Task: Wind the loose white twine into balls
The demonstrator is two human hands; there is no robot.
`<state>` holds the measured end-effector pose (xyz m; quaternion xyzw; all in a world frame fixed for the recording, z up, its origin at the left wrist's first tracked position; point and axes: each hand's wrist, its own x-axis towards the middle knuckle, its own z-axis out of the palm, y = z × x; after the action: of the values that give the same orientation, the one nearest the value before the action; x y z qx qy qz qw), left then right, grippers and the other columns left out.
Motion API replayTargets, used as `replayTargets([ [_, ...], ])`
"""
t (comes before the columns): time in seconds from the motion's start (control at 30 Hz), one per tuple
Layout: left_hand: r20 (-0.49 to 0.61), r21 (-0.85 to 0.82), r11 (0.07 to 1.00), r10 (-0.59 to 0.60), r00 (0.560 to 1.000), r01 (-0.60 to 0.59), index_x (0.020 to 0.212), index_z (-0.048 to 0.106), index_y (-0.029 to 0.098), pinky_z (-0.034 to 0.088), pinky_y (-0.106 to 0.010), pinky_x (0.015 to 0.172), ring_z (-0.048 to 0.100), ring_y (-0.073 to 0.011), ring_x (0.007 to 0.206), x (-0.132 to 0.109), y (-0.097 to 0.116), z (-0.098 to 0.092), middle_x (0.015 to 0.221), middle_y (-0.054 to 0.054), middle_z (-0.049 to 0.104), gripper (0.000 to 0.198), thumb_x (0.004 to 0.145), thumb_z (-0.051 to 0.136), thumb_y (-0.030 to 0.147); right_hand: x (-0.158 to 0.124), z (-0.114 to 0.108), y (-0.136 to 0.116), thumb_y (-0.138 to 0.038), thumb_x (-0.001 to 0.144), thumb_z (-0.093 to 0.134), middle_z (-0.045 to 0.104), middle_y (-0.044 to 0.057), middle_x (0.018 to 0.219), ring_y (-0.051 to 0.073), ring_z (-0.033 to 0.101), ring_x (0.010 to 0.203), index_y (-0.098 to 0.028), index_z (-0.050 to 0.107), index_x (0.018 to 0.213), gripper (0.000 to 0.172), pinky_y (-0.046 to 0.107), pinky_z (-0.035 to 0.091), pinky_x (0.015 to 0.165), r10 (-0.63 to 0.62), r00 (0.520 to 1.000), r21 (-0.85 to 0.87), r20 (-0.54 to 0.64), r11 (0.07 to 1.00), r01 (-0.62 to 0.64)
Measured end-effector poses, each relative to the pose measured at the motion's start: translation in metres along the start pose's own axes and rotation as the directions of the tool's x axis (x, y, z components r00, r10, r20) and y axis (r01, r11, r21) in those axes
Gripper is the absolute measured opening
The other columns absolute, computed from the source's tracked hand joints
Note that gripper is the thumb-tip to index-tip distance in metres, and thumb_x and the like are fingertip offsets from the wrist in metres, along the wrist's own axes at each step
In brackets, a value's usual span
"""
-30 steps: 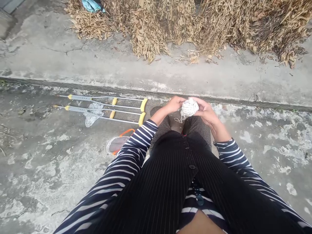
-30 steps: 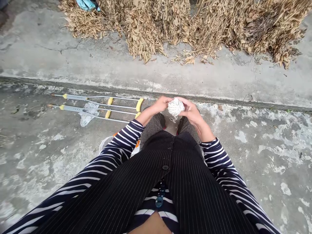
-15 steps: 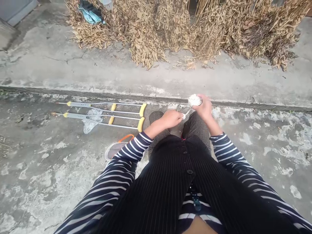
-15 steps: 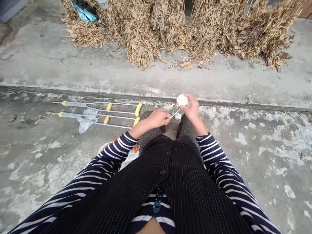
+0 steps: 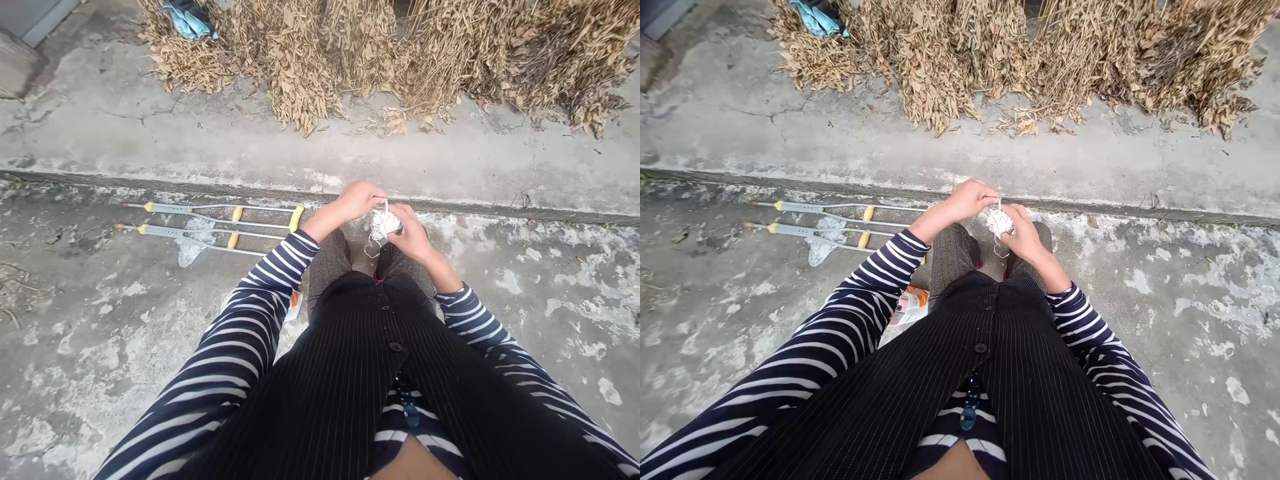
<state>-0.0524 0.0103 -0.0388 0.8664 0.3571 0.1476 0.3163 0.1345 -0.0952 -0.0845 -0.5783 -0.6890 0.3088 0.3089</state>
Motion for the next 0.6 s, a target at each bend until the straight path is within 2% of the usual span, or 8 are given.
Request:
replayTargets([
  [0.03,0.001,-0.056,0.998,-0.02,1.0,0.02,0.075,0.072,0.017,0.043,-0.03,0.082,0.059,-0.0161,0.07,0.0,0.0,0.001,0.064,-0.001,0.064,0.024,0.092,0.056,0.023,-0.001,0.0,0.001,-0.013,0.062,0.065,0.056,0.01,0.136,0.032,0.055,0.125,-0.025,0.063,0.132,0.071,0.053,0.05,0.109,0.022,1.0,0.085,-0.011,0.996,-0.021],
  [0.1,-0.023,-0.142,0.989,-0.04,0.999,0.036,0.076,0.072,0.016,0.041,-0.028,0.075,0.058,-0.0146,0.068,-0.004,0.002,0.0,0.067,-0.001,0.066,0.023,0.091,0.055,0.022,-0.003,0.001,0.002,-0.015,0.058,0.066,0.057,0.008,0.132,0.031,0.057,0.12,-0.026,0.066,0.127,0.07,0.052,0.058,0.097,0.121,0.993,0.301,-0.012,0.947,-0.111],
  [0.2,-0.09,-0.212,0.977,-0.054,0.995,0.034,0.073,0.069,0.015,0.04,-0.027,0.074,0.057,-0.0135,0.068,-0.023,0.005,-0.006,0.071,-0.001,0.067,0.027,0.093,0.054,0.026,-0.005,-0.004,0.004,-0.018,0.055,0.07,0.059,0.005,0.127,0.026,0.063,0.101,-0.029,0.067,0.121,0.067,0.047,0.066,0.077,0.34,0.938,0.603,0.068,0.735,-0.31],
  [0.3,-0.118,-0.228,0.973,-0.062,0.991,0.034,0.072,0.067,0.015,0.041,-0.026,0.075,0.057,-0.0132,0.069,-0.051,0.005,-0.014,0.071,-0.001,0.067,0.033,0.095,0.054,0.034,-0.001,-0.016,0.01,-0.015,0.051,0.072,0.064,0.001,0.114,0.022,0.066,0.091,-0.031,0.066,0.117,0.068,0.046,0.066,0.08,0.477,0.865,0.754,0.153,0.51,-0.414],
  [0.37,-0.117,-0.209,0.977,-0.07,0.991,0.044,0.073,0.067,0.016,0.042,-0.027,0.076,0.059,-0.0139,0.07,-0.07,0.002,-0.017,0.072,-0.001,0.068,0.034,0.095,0.054,0.038,0.003,-0.027,0.016,-0.015,0.051,0.071,0.067,-0.001,0.107,0.02,0.067,0.091,-0.031,0.065,0.113,0.065,0.046,0.066,0.085,0.484,0.854,0.801,0.189,0.427,-0.42],
  [0.43,-0.115,-0.167,0.983,-0.092,0.989,0.072,0.075,0.069,0.016,0.043,-0.027,0.076,0.061,-0.015,0.072,-0.085,-0.002,-0.016,0.074,-0.001,0.07,0.033,0.095,0.054,0.039,0.008,-0.035,0.021,-0.016,0.053,0.072,0.069,-0.003,0.102,0.018,0.068,0.09,-0.032,0.064,0.111,0.06,0.046,0.065,0.091,0.463,0.859,0.823,0.219,0.385,-0.418],
  [0.53,-0.11,-0.077,0.991,-0.119,0.987,0.111,0.076,0.07,0.018,0.044,-0.028,0.077,0.063,-0.0168,0.075,-0.098,-0.009,-0.012,0.075,-0.002,0.072,0.034,0.095,0.052,0.039,0.013,-0.04,0.024,-0.017,0.054,0.075,0.071,-0.003,0.103,0.018,0.069,0.095,-0.032,0.065,0.109,0.059,0.047,0.063,0.096,0.448,0.865,0.844,0.226,0.354,-0.404],
  [0.6,-0.129,-0.027,0.991,-0.137,0.982,0.134,0.078,0.072,0.019,0.045,-0.028,0.077,0.065,-0.0182,0.077,-0.101,-0.015,-0.009,0.076,-0.003,0.073,0.033,0.095,0.051,0.038,0.015,-0.039,0.023,-0.018,0.055,0.076,0.072,-0.002,0.109,0.021,0.069,0.1,-0.033,0.065,0.11,0.059,0.051,0.062,0.098,0.431,0.88,0.853,0.2,0.366,-0.373],
])
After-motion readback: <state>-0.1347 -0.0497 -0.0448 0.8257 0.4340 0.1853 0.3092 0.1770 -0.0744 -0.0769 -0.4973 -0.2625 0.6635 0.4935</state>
